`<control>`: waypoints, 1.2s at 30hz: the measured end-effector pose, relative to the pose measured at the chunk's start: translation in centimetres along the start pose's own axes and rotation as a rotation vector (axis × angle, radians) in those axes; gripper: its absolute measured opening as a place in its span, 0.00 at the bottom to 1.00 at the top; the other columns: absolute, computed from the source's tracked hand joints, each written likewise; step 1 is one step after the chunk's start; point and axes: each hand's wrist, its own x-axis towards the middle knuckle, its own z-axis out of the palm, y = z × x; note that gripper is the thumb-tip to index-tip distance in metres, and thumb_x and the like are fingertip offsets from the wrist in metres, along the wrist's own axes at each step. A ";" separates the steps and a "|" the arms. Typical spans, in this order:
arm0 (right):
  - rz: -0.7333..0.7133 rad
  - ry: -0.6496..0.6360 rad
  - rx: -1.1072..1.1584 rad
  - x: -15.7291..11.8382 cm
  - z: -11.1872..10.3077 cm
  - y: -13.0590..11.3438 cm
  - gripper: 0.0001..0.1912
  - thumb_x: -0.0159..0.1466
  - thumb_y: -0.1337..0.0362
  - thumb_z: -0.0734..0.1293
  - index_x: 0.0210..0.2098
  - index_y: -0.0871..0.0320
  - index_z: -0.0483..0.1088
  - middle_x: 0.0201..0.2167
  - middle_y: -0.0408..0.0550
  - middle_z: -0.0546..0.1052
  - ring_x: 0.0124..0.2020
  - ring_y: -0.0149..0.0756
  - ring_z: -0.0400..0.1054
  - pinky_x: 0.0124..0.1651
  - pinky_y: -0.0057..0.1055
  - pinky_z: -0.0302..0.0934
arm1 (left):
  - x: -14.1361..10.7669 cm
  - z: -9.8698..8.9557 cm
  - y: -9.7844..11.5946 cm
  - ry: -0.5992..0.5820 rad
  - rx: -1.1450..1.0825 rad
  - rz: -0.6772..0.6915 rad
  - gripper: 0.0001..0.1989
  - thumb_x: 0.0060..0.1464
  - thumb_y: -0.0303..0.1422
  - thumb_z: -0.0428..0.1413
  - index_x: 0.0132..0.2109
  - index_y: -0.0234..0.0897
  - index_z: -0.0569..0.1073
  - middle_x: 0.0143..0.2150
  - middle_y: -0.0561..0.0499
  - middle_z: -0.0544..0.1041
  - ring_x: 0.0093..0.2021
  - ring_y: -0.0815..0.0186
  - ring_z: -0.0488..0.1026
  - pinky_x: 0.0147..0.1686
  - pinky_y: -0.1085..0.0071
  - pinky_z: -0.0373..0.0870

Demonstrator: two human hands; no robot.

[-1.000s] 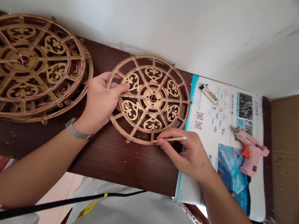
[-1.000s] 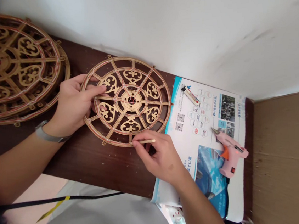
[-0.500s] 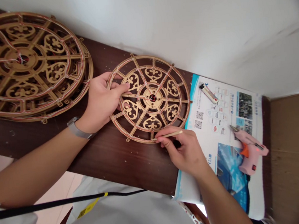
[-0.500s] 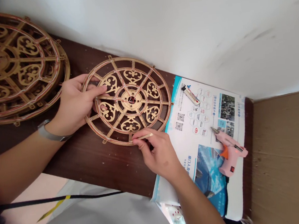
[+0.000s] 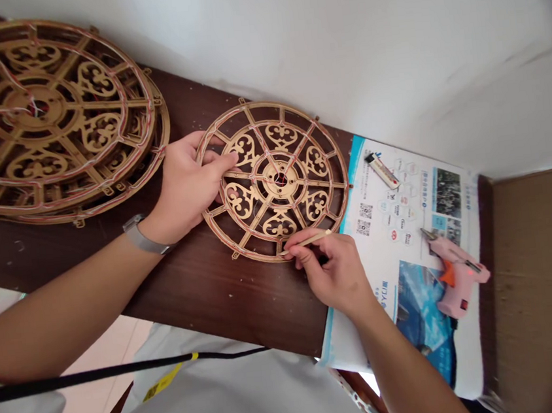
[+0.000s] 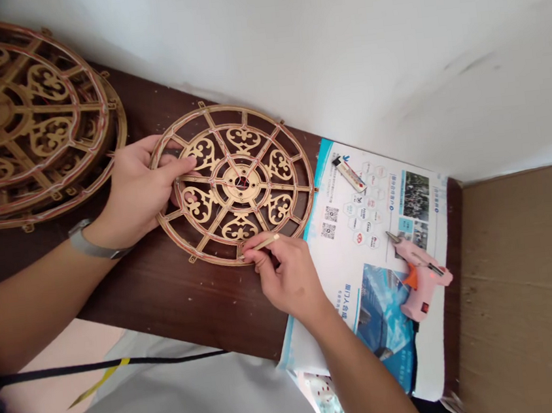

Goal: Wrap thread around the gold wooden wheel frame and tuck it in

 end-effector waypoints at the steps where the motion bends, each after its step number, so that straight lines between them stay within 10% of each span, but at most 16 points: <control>1: 0.012 0.008 0.001 0.0 0.1 0.0 0.13 0.75 0.69 0.68 0.33 0.57 0.77 0.34 0.45 0.85 0.25 0.28 0.75 0.29 0.27 0.66 | 0.0 0.0 0.0 -0.001 0.001 0.003 0.09 0.55 0.24 0.67 0.39 0.39 0.76 0.22 0.59 0.72 0.14 0.67 0.67 0.10 0.69 0.63; 28: -0.248 0.226 -0.217 -1.5 2.7 0.5 0.20 0.58 0.81 0.62 0.38 0.53 0.76 0.28 0.41 0.81 0.28 0.34 0.79 0.32 0.29 0.72 | -0.2 0.0 -0.3 0.003 0.049 0.051 0.21 0.41 0.45 0.78 0.36 0.43 0.77 0.23 0.55 0.71 0.20 0.67 0.65 0.14 0.64 0.64; 36: -0.225 0.278 -0.235 -1.3 3.0 0.5 0.22 0.55 0.82 0.60 0.37 0.52 0.77 0.28 0.40 0.82 0.27 0.34 0.79 0.31 0.29 0.73 | -0.3 0.1 -0.1 0.008 0.058 0.055 0.15 0.46 0.37 0.74 0.36 0.42 0.77 0.24 0.53 0.72 0.19 0.66 0.66 0.14 0.60 0.68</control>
